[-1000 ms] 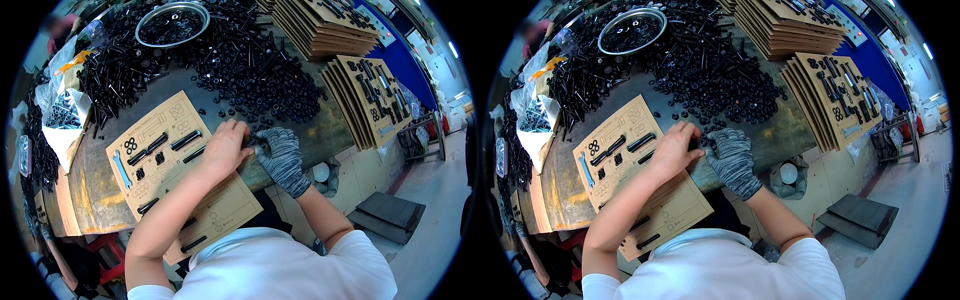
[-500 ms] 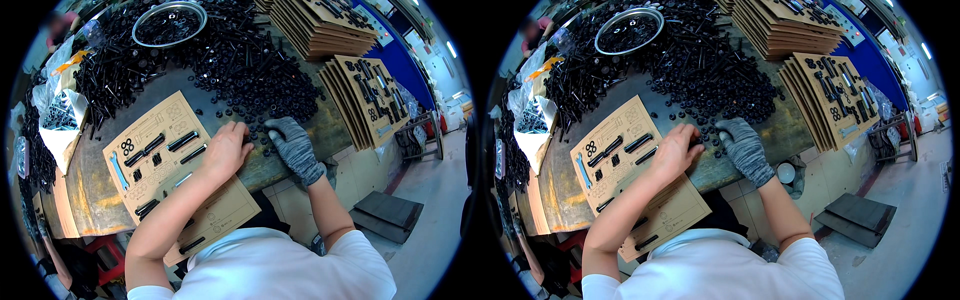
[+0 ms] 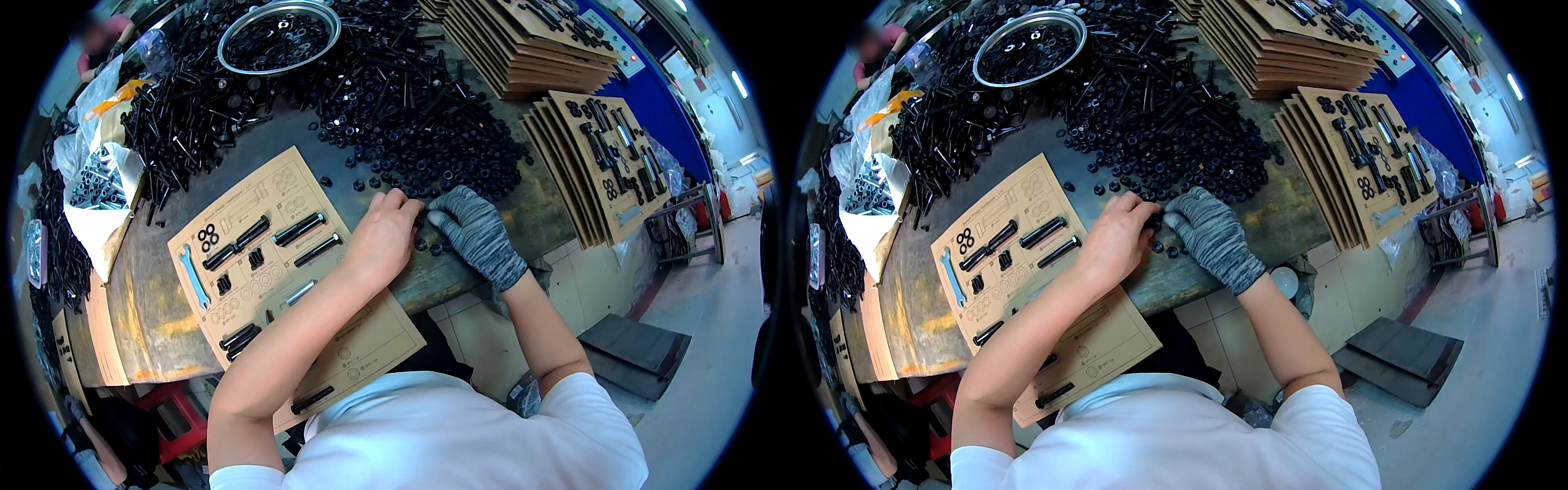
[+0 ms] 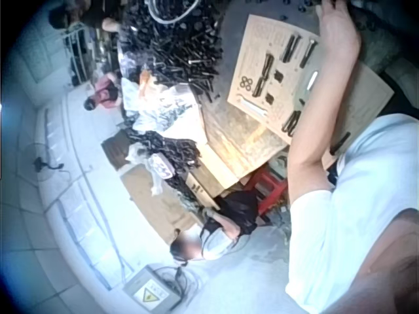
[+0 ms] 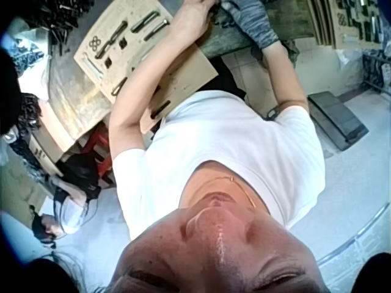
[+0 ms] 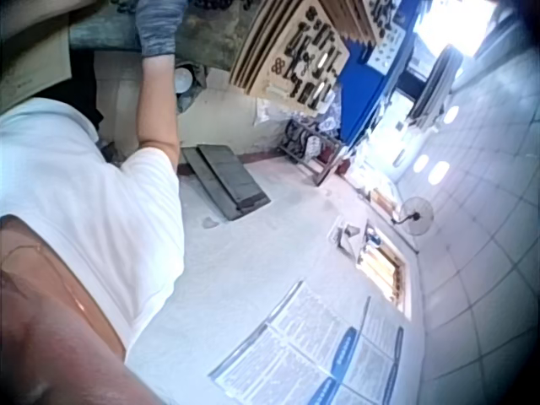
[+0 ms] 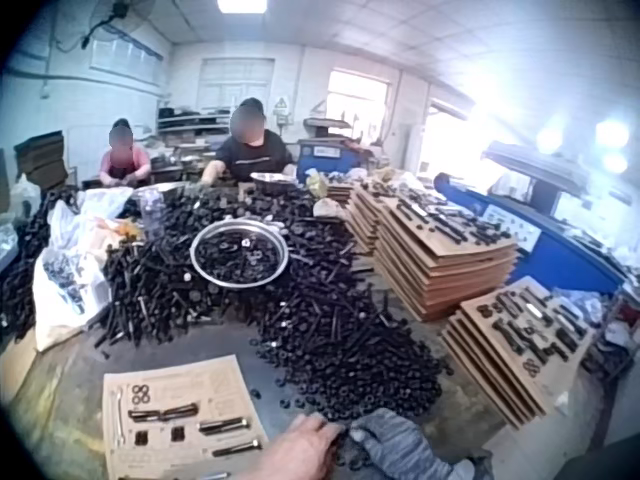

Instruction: The person arranges various metal hardware items, including bolts, nuts, washers, and tools like hammers and wrenches, onto a cardboard template. They pick items from a large pile on the table and place them into designated slots on the board.

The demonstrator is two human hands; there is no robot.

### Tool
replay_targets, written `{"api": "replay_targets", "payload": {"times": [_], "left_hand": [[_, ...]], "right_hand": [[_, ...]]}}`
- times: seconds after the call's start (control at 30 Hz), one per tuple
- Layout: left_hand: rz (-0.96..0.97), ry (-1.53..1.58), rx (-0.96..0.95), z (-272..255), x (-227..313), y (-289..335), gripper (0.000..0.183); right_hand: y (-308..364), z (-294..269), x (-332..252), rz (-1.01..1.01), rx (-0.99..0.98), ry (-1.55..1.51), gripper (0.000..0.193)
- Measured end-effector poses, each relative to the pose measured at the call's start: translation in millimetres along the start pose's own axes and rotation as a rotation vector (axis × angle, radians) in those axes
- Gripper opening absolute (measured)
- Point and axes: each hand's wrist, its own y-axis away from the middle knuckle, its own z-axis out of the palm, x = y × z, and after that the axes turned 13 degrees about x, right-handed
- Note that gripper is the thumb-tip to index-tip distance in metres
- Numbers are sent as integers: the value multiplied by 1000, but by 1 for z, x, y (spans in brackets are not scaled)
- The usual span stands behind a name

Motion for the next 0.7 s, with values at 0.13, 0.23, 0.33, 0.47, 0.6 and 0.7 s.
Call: {"api": "replay_targets", "payload": {"times": [0.13,0.23,0.33,0.47,0.6,0.7], "left_hand": [[12,15,-26,-3,5,4,33],[-32,-42,26,0,13,6,32],[-51,-22,-25,1,2,5,31],[-23,-4,38,4,-1,13,25],[-14,-16,21,9,12,10,20],[-18,-46,17,6,11,12,19]], "right_hand": [[1,12,22,-16,153,80,17],[7,14,23,-124,146,13,19],[6,-3,7,-123,-61,68,31],[33,-12,6,-156,-126,100,50],[45,-19,-2,-67,-145,78,45],[41,-18,-10,-87,-185,76,38]]}}
